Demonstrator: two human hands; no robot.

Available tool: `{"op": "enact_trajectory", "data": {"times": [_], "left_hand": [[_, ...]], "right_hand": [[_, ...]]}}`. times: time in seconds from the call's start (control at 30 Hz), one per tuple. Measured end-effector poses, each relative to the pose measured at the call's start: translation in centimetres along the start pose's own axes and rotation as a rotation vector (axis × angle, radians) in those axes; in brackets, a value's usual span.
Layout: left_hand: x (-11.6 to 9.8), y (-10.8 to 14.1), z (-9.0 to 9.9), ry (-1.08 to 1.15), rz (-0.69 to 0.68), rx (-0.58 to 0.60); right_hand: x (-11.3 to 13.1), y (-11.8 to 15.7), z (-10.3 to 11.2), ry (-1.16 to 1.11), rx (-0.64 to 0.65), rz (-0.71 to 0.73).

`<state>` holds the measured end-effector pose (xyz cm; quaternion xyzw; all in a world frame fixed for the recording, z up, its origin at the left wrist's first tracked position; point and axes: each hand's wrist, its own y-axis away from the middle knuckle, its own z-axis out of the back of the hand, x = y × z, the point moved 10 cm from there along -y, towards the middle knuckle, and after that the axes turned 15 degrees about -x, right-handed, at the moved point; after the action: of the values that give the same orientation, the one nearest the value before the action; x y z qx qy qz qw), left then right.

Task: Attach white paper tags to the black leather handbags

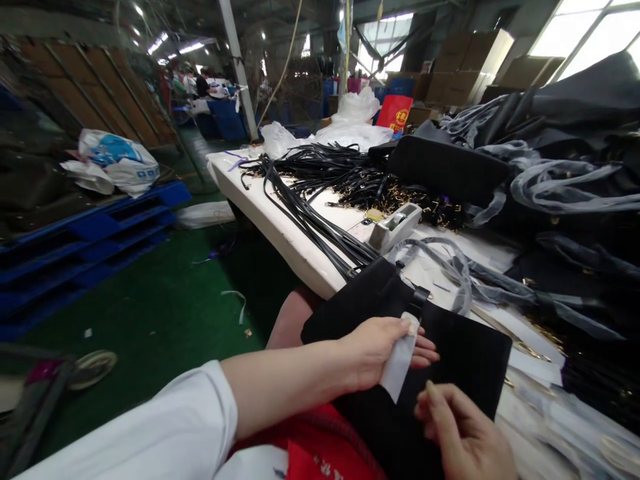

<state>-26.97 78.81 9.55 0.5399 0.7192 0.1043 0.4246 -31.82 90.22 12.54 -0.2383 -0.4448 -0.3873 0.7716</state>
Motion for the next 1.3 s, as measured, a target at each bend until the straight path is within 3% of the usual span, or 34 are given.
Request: {"op": "enact_trajectory", "data": {"times": [0.1, 0.17, 0.3, 0.4, 0.5, 0.6, 0.73, 0.9, 1.07, 1.3], "left_hand": [[-0.3, 0.2, -0.8, 0.065, -0.026, -0.003], [-0.4, 0.4, -1.2, 0.08, -0.041, -0.029], [0.0, 1.0, -1.4, 0.008, -0.078, -0.035], [0.9, 1.6, -1.6, -0.138, -0.133, 0.087], [1.3, 1.7, -0.5, -0.344, -0.235, 0.139], [-0.5, 1.7, 1.1, -0.405, -0.346, 0.102], [-1.9, 3.1, 1.7, -0.547, -0.265, 0.222], [-1.3, 4.0, 2.7, -0.645, -0.114, 0.305], [-1.2, 1.8, 3.4, -0.517, -0.108, 0.253], [-1.5, 1.4, 1.6, -0.581, -0.124, 0.329]], "right_hand": [[-0.4, 2.4, -3.1, 0.04, 0.276, -0.008], [-0.8, 2.9, -4.0, -0.001, 0.317, -0.075], [-2.2, 1.9, -3.4, -0.07, 0.184, -0.224], [-2.9, 1.1, -2.9, -0.13, 0.117, -0.266], [-2.5, 0.8, -3.2, -0.167, 0.161, -0.241], [-1.7, 0.0, -3.3, -0.152, 0.208, -0.212], [-0.3, -3.4, -2.0, -0.243, 0.065, -0.254], [1.5, -6.2, -4.5, -0.419, 0.163, -0.342], [2.0, -6.6, -5.6, -0.378, 0.163, -0.262], [2.0, -6.6, -4.8, -0.285, 0.042, -0.272]]}}
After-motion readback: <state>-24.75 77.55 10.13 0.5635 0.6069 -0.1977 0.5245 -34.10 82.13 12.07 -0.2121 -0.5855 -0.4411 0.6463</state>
